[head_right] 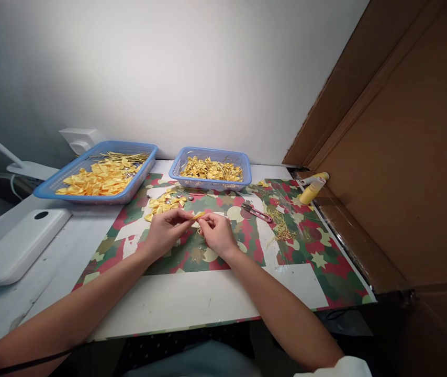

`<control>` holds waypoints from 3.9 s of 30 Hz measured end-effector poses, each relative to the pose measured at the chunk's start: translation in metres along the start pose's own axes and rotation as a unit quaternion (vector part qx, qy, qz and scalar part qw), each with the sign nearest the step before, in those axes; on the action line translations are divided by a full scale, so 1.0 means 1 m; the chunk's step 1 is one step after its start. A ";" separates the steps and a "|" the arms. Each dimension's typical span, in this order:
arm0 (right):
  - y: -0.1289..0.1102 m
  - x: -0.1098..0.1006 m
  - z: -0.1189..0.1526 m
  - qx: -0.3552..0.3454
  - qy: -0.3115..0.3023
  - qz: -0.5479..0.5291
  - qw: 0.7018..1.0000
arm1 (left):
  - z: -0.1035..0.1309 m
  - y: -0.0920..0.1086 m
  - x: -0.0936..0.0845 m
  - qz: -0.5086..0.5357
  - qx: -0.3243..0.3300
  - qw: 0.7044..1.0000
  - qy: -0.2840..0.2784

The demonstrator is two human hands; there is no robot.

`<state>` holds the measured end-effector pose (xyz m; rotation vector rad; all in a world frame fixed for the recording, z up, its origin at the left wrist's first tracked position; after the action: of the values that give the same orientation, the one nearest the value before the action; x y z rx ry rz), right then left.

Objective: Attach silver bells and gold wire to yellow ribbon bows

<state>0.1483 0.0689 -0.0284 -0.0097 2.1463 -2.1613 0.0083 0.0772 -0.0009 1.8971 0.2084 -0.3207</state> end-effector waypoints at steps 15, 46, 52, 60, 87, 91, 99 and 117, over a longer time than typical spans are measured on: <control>-0.046 -0.020 0.000 -0.190 -0.032 0.229 0.954 | -0.007 -0.001 -0.009 0.101 -0.048 0.994 0.014; -0.050 -0.056 -0.014 -0.117 0.115 -0.128 0.978 | -0.005 0.015 0.005 -0.107 0.110 0.985 -0.079; -0.062 -0.119 -0.015 -0.144 0.239 -0.256 0.926 | -0.010 0.011 0.011 -0.076 0.068 0.988 -0.119; -0.037 -0.120 -0.029 -0.086 0.249 -0.266 0.927 | -0.004 -0.002 0.018 0.132 -0.096 0.972 -0.171; 0.004 -0.112 -0.039 0.039 0.278 -0.309 0.909 | 0.020 0.002 0.043 0.368 -0.260 0.855 -0.255; 0.005 -0.114 -0.041 0.036 0.282 -0.306 0.909 | 0.021 0.005 0.043 0.332 -0.216 0.874 -0.280; 0.002 -0.128 -0.043 0.022 0.309 -0.307 0.900 | 0.031 0.009 0.048 0.263 -0.203 0.875 -0.352; 0.020 -0.125 -0.060 0.045 0.267 -0.305 0.913 | 0.028 0.009 0.042 0.193 -0.160 0.909 -0.333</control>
<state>0.2697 0.1378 -0.0411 -0.1086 2.5883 -2.8868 0.0471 0.0475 -0.0156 1.3686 -0.5389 -0.5993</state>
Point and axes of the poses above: each hand's wrist, its own z-axis away from the middle knuckle, its own x-axis out of the palm, y = z × x, the point moved 7 cm from there along -z, towards the middle knuckle
